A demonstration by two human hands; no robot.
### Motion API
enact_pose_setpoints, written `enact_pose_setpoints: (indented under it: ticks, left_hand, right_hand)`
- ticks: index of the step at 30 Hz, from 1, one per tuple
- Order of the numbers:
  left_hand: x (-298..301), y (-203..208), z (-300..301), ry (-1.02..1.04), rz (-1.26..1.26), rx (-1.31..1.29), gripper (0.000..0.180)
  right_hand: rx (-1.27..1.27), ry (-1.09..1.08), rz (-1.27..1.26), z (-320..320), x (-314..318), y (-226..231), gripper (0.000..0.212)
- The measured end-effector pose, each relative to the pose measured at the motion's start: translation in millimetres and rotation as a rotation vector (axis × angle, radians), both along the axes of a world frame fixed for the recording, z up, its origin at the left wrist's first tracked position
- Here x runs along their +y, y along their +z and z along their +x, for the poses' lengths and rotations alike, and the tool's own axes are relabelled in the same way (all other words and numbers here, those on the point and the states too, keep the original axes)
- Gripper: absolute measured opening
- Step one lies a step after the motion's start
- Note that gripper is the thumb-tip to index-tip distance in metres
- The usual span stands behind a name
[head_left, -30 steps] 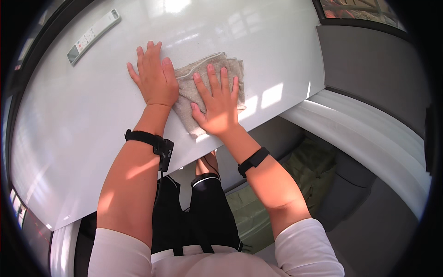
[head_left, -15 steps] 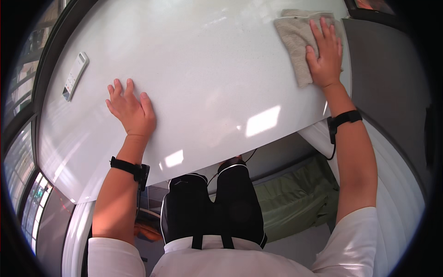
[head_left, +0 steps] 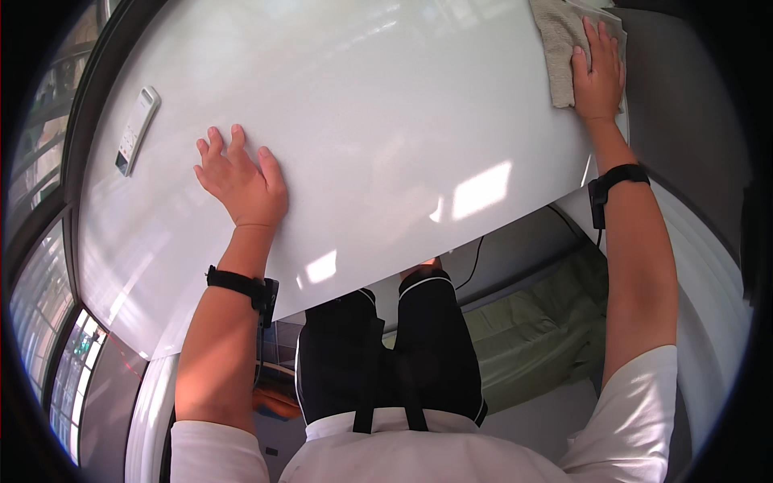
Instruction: The person wipes various furniture surfaces with a cloth, including a headboard, a coat rack, a windowsill, and the inside of a wardrobe.
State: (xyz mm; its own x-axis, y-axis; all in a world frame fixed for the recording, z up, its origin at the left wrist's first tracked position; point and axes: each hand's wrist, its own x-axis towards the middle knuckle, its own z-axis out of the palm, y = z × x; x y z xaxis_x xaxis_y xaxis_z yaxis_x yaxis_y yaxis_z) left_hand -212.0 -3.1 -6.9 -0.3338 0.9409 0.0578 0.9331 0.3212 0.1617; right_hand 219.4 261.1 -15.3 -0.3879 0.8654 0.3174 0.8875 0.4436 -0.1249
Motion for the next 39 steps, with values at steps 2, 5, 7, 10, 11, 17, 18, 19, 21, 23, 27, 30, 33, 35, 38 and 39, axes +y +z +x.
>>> enact_pose_setpoints:
  ticks: [2,5,7,10,11,17,18,19,21,23,27,30,33,35,38,39]
  left_hand:
    - [-0.1,3.0,3.1,-0.011,-0.006,0.006,0.051]
    - [-1.5,5.6,6.8,0.030,-0.022,0.039,0.052]
    - [2.7,7.2,9.0,0.024,-0.017,0.033,0.053]
    - [2.1,14.6,6.4,0.039,-0.023,0.026,0.054]
    - [2.8,15.8,5.7,0.038,-0.017,0.042,0.053]
    - [4.5,8.9,11.9,0.005,-0.007,0.035,0.054]
    - [5.0,9.8,11.5,0.016,-0.017,0.010,0.055]
    - [6.1,11.4,11.7,0.029,-0.027,-0.015,0.055]
    - [3.7,14.4,9.3,0.021,-0.037,0.002,0.055]
    - [3.4,14.5,13.2,0.038,-0.108,0.052,0.054]
    - [0.9,16.1,12.8,0.024,-0.101,0.075,0.055]
    - [0.5,15.9,14.3,0.013,-0.099,0.071,0.055]
    - [-2.2,16.1,12.0,-0.040,-0.065,0.076,0.055]
    - [-1.1,12.0,2.9,-0.045,-0.047,0.057,0.055]
    - [-6.3,10.9,-6.5,-0.043,-0.046,0.014,0.056]
    - [-5.5,8.9,-7.8,-0.055,-0.029,0.021,0.055]
  right_hand:
    - [-0.032,-0.240,0.047,-8.6,-38.1,-7.2,0.050]
    - [-0.037,-0.502,0.025,-58.2,-117.6,-2.5,0.054]
    - [-0.044,-0.501,-0.022,-98.2,-168.9,8.8,0.057]
    - [0.022,-0.419,-0.134,-163.9,-251.6,34.5,0.059]
    - [0.019,-0.407,-0.207,-185.7,-276.8,43.6,0.061]
    - [0.038,-0.251,-0.387,-239.2,-357.6,60.1,0.065]
    - [0.042,-0.265,-0.389,-236.5,-355.9,59.1,0.065]
    - [0.053,-0.201,-0.377,-227.9,-352.0,58.8,0.066]
    - [0.078,-0.087,-0.421,-208.8,-334.6,63.4,0.067]
    - [0.110,-0.003,-0.451,-179.0,-313.2,58.4,0.066]
    - [0.076,0.096,-0.414,-100.5,-245.1,61.7,0.064]
    - [0.022,0.114,-0.358,-24.4,-184.5,61.3,0.061]
    - [-0.003,0.164,-0.326,44.7,-127.4,54.8,0.060]
    - [-0.023,0.196,-0.311,72.1,-99.5,43.4,0.059]
    - [-0.086,0.274,-0.288,97.0,-83.1,35.5,0.056]
    - [-0.097,0.313,-0.267,103.6,-77.7,31.9,0.056]
